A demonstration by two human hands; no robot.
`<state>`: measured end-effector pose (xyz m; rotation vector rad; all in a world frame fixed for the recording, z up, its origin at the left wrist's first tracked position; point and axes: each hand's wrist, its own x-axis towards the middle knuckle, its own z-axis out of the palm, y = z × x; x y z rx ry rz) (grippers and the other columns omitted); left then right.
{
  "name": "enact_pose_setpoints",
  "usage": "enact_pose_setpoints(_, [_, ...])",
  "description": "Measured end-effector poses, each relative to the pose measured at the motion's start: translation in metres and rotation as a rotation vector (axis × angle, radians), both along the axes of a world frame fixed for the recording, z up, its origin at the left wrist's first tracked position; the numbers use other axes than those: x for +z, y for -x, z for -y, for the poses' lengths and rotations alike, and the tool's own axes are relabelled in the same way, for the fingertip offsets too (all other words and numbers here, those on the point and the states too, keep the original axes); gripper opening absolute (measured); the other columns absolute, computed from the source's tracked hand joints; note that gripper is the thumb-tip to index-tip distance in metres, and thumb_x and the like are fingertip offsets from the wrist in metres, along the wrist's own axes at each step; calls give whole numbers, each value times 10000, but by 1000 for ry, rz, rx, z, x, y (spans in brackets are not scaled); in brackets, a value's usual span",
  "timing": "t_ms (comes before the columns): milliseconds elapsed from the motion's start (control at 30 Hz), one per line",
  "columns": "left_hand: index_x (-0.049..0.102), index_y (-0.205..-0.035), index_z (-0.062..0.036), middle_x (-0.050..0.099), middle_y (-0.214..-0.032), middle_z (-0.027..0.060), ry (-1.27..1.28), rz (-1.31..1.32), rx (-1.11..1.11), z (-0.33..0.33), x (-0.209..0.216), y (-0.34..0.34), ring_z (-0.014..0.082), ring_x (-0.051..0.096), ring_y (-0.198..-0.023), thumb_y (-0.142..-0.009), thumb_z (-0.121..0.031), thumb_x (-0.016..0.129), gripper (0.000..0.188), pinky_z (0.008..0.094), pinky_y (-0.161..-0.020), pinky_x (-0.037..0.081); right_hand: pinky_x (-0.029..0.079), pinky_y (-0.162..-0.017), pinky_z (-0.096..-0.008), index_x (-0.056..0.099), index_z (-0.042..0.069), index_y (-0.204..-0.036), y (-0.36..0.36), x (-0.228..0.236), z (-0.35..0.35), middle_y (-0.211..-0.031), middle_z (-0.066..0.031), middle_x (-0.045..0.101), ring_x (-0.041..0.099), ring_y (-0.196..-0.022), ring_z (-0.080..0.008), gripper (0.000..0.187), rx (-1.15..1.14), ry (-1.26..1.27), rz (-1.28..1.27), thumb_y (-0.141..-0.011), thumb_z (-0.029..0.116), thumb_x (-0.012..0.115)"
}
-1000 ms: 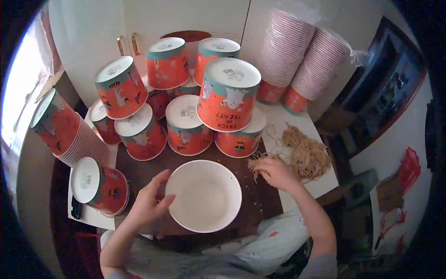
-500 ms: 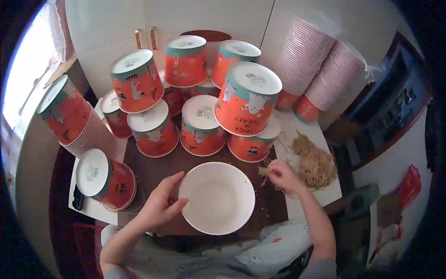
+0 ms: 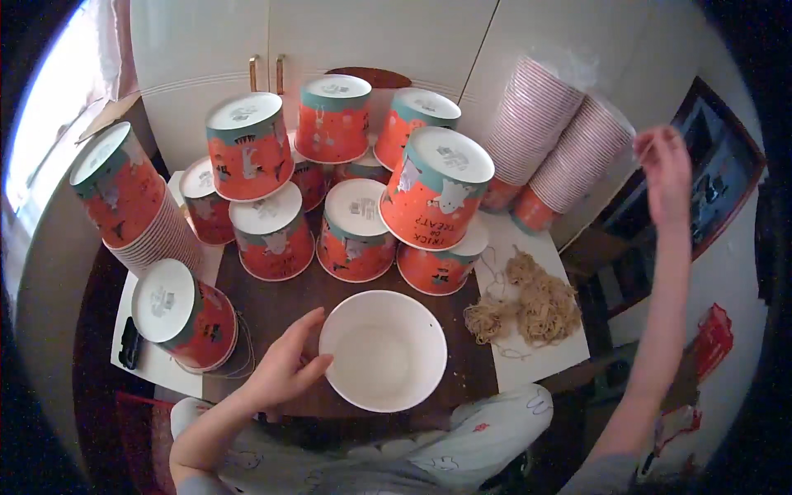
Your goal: Tying thin strings onto the handles of decorative paper buckets.
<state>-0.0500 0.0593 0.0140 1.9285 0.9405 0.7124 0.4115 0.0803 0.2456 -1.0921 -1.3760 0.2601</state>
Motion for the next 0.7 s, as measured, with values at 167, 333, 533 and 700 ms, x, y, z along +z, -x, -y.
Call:
enact_pose_setpoints(167, [276,-1261,20,430,-1199,180,59,106,-5,-1,-6,-8,194,575,-821,-805,-135,569,564,268,-642,486,428,-622,-187,511,68,-967,23,72,32,-843,-24,555,520,-675,-79,131,-49,-166,12,-865,150,511])
enact_pose_setpoints(333, [300,-1231,22,441,-1186,180,38,125,97,-4,-10,-6,199,580,-816,-825,-162,556,515,287,-680,480,438,-611,-247,536,48,-892,151,-44,26,-795,-14,539,512,-636,-111,91,137,200,578,-815,23,495])
enact_pose_setpoints(533, [458,-1044,16,570,-981,136,87,23,173,3,-8,-2,173,586,-733,-845,-174,526,283,279,-628,465,478,-617,-327,572,69,-845,230,-175,45,-766,-97,586,592,-686,-235,96,494,419,792,-754,96,583])
enact_pose_setpoints(700, [520,-916,16,599,-775,90,277,3,169,14,-16,4,118,566,-710,-862,-157,492,183,259,-625,456,470,-576,-326,568,61,-846,256,-220,33,-754,-89,582,586,-657,-247,90,671,408,604,-762,96,574])
